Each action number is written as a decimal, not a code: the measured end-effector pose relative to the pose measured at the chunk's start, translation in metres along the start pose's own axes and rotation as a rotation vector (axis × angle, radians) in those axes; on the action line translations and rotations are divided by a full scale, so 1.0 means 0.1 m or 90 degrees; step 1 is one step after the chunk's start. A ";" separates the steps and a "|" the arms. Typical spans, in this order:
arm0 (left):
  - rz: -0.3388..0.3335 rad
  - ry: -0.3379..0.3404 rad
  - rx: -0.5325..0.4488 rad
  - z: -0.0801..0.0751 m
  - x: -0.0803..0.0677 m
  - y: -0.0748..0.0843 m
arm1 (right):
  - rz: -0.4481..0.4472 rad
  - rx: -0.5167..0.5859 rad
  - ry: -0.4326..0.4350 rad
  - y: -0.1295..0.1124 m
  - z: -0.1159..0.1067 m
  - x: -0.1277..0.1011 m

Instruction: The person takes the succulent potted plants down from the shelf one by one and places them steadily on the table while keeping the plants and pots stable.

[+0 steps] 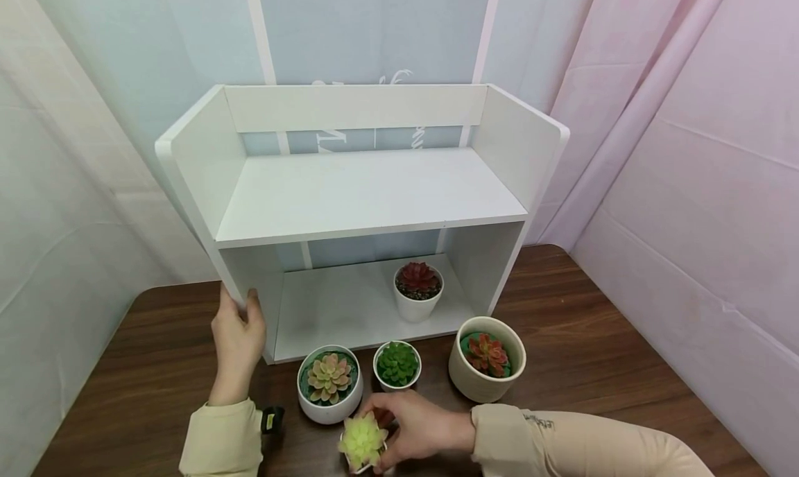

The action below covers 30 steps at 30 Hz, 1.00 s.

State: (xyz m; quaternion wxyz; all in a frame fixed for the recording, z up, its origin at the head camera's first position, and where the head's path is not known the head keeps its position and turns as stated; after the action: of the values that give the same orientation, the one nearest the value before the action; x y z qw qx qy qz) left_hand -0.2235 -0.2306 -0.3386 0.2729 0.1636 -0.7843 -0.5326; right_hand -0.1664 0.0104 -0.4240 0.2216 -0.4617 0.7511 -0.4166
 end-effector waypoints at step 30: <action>0.006 0.004 -0.003 0.00 0.01 0.00 | 0.031 0.029 0.012 0.15 0.05 0.04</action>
State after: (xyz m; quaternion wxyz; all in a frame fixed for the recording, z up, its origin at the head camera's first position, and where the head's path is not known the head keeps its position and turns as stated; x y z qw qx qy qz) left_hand -0.2244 -0.2306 -0.3384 0.2781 0.1607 -0.7829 -0.5328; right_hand -0.1719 0.0079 -0.4390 0.2353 -0.4341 0.7547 -0.4319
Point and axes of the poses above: each hand's wrist, its own x-axis towards the middle knuckle, its own z-axis out of the palm, y = z × x, the point moved 9 cm from there along x, towards the middle knuckle, and after that the axes turned 15 degrees about -z, right-handed, at the moved point
